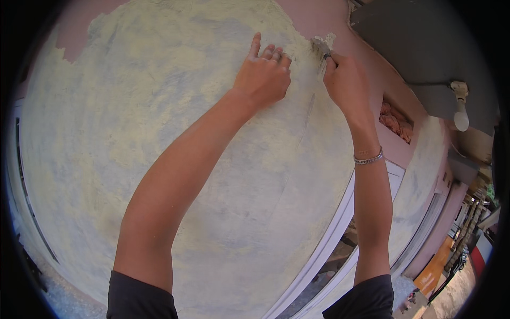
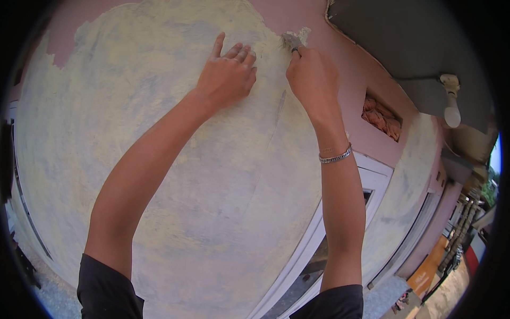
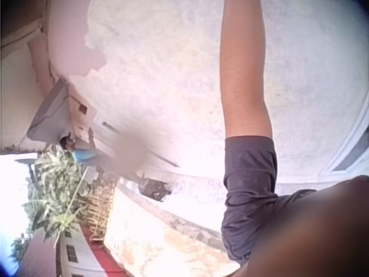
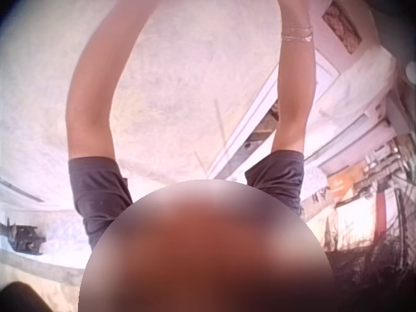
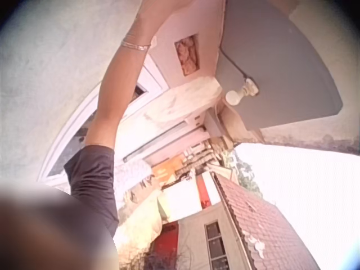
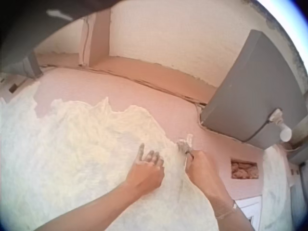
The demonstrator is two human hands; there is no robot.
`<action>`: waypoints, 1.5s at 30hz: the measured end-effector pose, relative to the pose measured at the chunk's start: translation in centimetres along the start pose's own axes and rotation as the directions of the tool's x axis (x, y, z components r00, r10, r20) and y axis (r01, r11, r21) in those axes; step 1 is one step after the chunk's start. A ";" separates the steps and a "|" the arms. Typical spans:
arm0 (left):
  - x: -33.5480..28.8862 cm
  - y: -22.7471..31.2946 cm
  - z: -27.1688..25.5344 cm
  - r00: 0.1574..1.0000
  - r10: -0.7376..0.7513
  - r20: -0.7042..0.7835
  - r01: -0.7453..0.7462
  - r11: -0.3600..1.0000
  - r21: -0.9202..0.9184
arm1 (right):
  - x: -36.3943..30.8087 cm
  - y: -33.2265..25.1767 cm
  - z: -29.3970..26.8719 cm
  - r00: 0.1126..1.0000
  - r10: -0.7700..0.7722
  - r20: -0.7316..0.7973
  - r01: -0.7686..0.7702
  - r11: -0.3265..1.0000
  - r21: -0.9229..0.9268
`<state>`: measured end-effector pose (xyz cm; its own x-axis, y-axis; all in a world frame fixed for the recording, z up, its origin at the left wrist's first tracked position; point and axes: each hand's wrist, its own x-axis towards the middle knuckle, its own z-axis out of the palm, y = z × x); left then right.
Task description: The person uses a putty knife to apply and smooth a light-colored plaster-like material onto an exterior wall around a white window frame. The person repeatedly spreads and levels the material along the top and side edges of the window, working in small sections.
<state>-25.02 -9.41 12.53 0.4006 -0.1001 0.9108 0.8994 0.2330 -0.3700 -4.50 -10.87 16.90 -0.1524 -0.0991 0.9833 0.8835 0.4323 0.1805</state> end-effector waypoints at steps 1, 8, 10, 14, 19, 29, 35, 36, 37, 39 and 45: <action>0.0 0.0 0.0 0.999 -0.003 0.033 0.003 1.000 -0.011 | -0.5 -0.1 0.0 1.000 -0.011 -0.009 0.011 1.000 0.019; -0.4 0.2 0.3 1.000 0.006 0.012 -0.007 0.997 0.071 | -2.2 0.7 0.8 0.998 0.008 -0.061 -0.007 1.000 0.022; -0.3 0.1 0.4 1.000 -0.011 0.005 0.011 0.999 0.039 | -1.7 0.8 0.7 0.998 0.001 -0.064 -0.001 1.000 0.003; -0.2 -0.3 0.5 1.000 0.018 -0.012 -0.017 0.999 0.047 | 0.0 0.4 0.0 0.997 0.003 -0.072 -0.003 1.000 0.002; -0.5 -0.7 0.6 0.999 0.020 -0.027 -0.020 1.000 0.009 | -0.2 0.0 -1.0 0.999 0.049 0.010 -0.049 0.999 -0.021; -0.7 -0.6 0.2 1.000 0.024 -0.015 -0.024 0.999 0.028 | -0.1 0.2 -1.5 0.998 0.062 0.009 -0.061 0.998 -0.025; -0.3 -0.5 0.1 0.999 0.029 0.024 -0.029 1.000 0.006 | 0.2 1.1 -0.9 0.999 0.016 -0.028 -0.017 0.999 -0.042; -0.3 -0.6 -0.2 0.998 0.026 0.053 -0.027 1.000 0.007 | 0.3 1.2 -0.8 1.000 0.022 0.000 -0.022 0.997 -0.079; -0.2 -0.5 -0.5 0.998 0.033 0.050 -0.034 0.999 0.015 | 0.3 1.4 -0.7 0.999 0.013 -0.037 -0.014 1.000 -0.023; -0.2 -0.5 -1.3 0.998 0.011 0.066 -0.009 1.000 -0.020 | 0.1 1.7 -0.6 0.997 0.020 -0.071 -0.017 0.999 0.045; -0.4 0.2 -4.5 0.971 -0.026 0.238 0.065 0.986 -0.157 | -0.5 2.9 -0.2 0.999 0.023 0.026 -0.023 0.999 0.024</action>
<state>-24.21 -13.69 11.32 0.3237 0.1268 0.9376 0.9398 0.0715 -0.3342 -1.74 -9.74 16.94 -0.1440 -0.0656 0.9874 0.8758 0.4560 0.1580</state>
